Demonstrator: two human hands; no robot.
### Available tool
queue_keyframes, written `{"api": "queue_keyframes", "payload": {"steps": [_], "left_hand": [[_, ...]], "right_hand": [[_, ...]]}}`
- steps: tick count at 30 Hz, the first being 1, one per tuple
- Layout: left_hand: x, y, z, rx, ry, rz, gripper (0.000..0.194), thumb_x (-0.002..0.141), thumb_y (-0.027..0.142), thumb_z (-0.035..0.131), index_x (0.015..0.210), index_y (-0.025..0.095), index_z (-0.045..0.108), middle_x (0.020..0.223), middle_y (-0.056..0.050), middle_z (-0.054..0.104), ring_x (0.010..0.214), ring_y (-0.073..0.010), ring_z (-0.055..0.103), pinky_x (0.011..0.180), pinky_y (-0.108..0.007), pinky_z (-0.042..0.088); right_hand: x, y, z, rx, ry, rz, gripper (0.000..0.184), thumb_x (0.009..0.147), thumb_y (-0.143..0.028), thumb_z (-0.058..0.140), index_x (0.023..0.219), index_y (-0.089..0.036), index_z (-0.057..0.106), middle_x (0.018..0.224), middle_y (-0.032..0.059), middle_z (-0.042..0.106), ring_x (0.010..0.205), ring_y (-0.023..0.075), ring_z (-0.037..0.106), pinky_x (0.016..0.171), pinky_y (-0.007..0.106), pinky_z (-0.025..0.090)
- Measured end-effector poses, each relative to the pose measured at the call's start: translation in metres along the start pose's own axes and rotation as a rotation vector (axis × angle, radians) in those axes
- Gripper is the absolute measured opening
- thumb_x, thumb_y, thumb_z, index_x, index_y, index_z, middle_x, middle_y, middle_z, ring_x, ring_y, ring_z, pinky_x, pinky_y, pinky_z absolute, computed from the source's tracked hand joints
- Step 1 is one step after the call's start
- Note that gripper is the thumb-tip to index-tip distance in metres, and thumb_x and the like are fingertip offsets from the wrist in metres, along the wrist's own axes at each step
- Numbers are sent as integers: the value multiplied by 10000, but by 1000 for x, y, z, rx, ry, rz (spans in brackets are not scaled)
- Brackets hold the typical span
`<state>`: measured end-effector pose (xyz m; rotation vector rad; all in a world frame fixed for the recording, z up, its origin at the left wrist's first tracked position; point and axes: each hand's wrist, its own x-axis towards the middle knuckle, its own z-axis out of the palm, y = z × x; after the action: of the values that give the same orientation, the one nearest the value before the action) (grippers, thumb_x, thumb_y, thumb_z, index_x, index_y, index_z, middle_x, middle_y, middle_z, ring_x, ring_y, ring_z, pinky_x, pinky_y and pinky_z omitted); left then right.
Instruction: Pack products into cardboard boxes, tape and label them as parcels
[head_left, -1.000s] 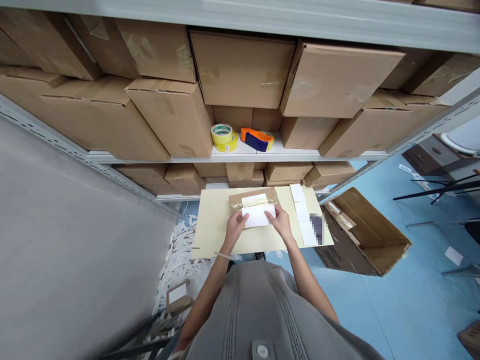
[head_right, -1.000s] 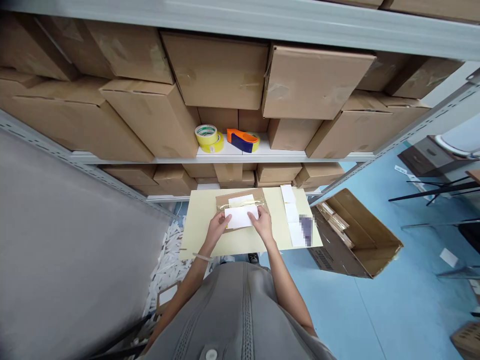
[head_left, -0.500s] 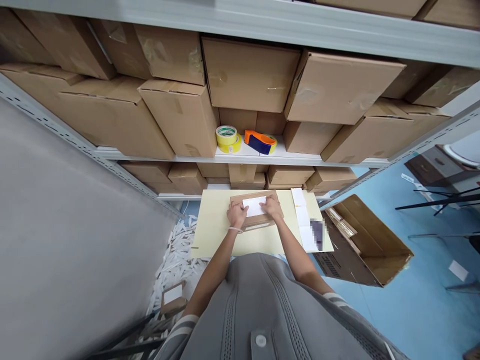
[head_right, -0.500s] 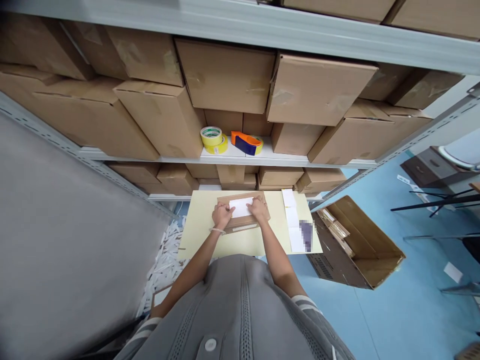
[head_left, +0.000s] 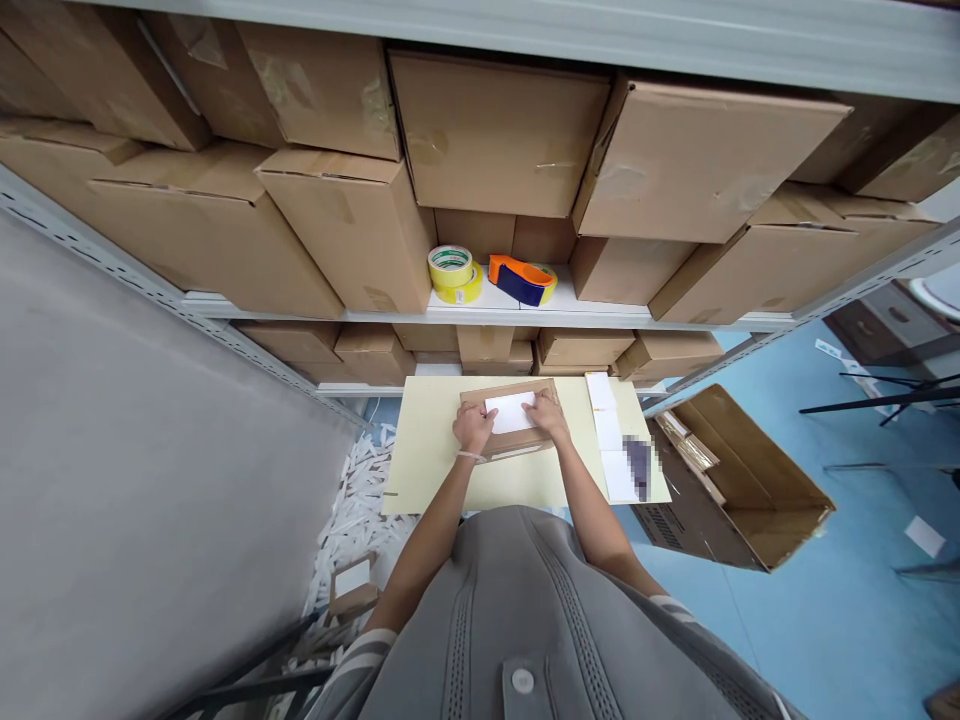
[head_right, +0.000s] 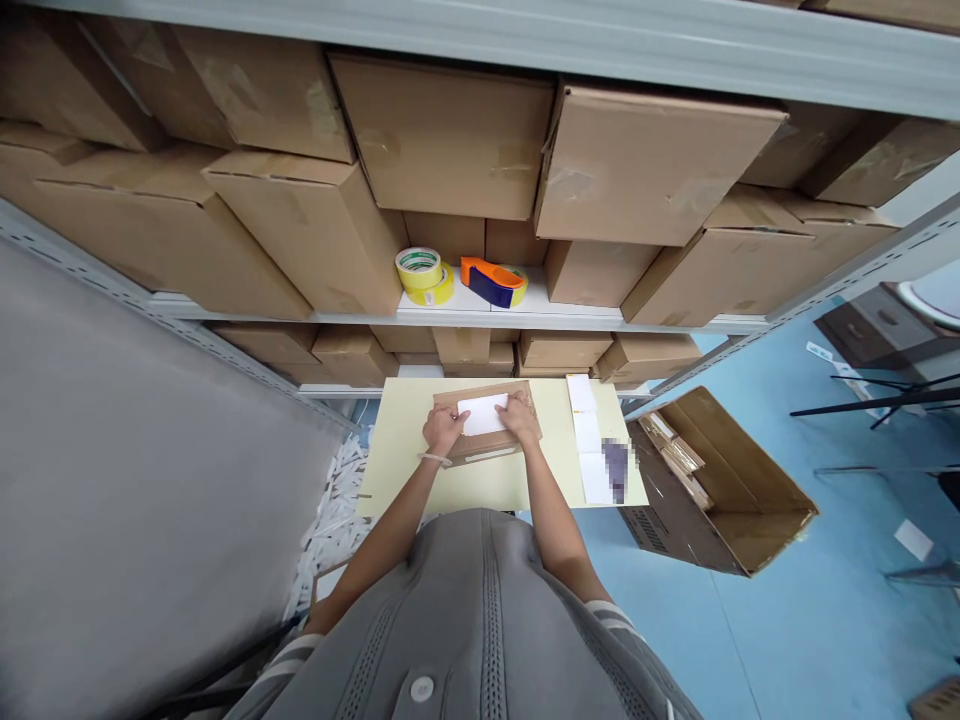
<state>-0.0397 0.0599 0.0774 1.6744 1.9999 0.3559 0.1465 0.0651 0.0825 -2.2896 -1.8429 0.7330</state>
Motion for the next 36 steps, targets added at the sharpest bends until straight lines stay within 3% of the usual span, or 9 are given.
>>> {"api": "queue_keyframes", "payload": {"steps": [5, 11, 15, 19, 25, 29, 33, 36], "left_hand": [[2, 2, 1, 19, -7, 4, 299, 822, 487, 581, 789, 219, 708, 1073, -90, 632, 1018, -247, 575, 751, -318, 438], [-7, 5, 7, 48, 39, 35, 252, 845, 429, 577, 834, 201, 682, 1115, -112, 595, 1077, -266, 541, 854, -377, 427], [-15, 6, 11, 107, 101, 105, 296, 897, 411, 495, 929, 179, 676, 1128, -144, 569, 1115, -295, 518, 897, -430, 414], [-24, 5, 13, 143, 135, 167, 350, 932, 386, 418, 1065, 152, 642, 1173, -177, 546, 1134, -318, 512, 912, -452, 409], [-29, 0, 15, 150, 199, 215, 495, 955, 392, 351, 1352, 119, 465, 1314, -230, 497, 1207, -347, 482, 930, -477, 412], [-27, -5, 21, 211, 215, 283, 472, 967, 326, 314, 1363, 134, 485, 1383, -203, 499, 1233, -335, 479, 1006, -511, 373], [-24, -9, 25, 225, 158, 572, 491, 960, 279, 310, 1426, 190, 437, 1488, -95, 435, 1388, -266, 354, 1154, -477, 242], [-20, -11, 25, 242, 108, 724, 542, 952, 258, 297, 1492, 222, 321, 1537, -36, 363, 1445, -218, 264, 1210, -481, 120]], "right_hand": [[4, 1, -1, 10, 9, 0, 356, 906, -417, 521, 1101, -144, 640, 1252, 138, 560, 1069, 237, 589, 911, 306, 411], [-5, -12, 0, -22, 57, 54, 300, 883, -359, 566, 1100, -167, 643, 1249, 152, 562, 1094, 263, 574, 918, 340, 393], [-17, -18, 17, -56, 212, 54, 297, 911, -319, 513, 1144, -167, 616, 1252, 171, 546, 1166, 297, 508, 987, 405, 328], [-28, -16, 35, -72, 384, 47, 361, 941, -392, 432, 1150, -138, 583, 1214, 213, 534, 1157, 350, 445, 970, 471, 300], [-31, -2, 29, -50, 550, 138, 486, 942, -399, 414, 1302, -75, 450, 1217, 231, 501, 1150, 345, 434, 961, 447, 310], [-37, 3, 30, -111, 540, -48, 465, 946, -257, 355, 1367, -73, 428, 1328, 214, 490, 1252, 311, 412, 1055, 442, 255], [-47, -4, 51, -191, 405, -376, 534, 962, -229, 276, 1482, -119, 322, 1505, 135, 388, 1419, 249, 268, 1152, 441, 152], [-48, -9, 66, -206, 330, -448, 552, 982, -254, 211, 1527, -167, 242, 1546, 82, 337, 1454, 215, 221, 1176, 458, 128]]}}
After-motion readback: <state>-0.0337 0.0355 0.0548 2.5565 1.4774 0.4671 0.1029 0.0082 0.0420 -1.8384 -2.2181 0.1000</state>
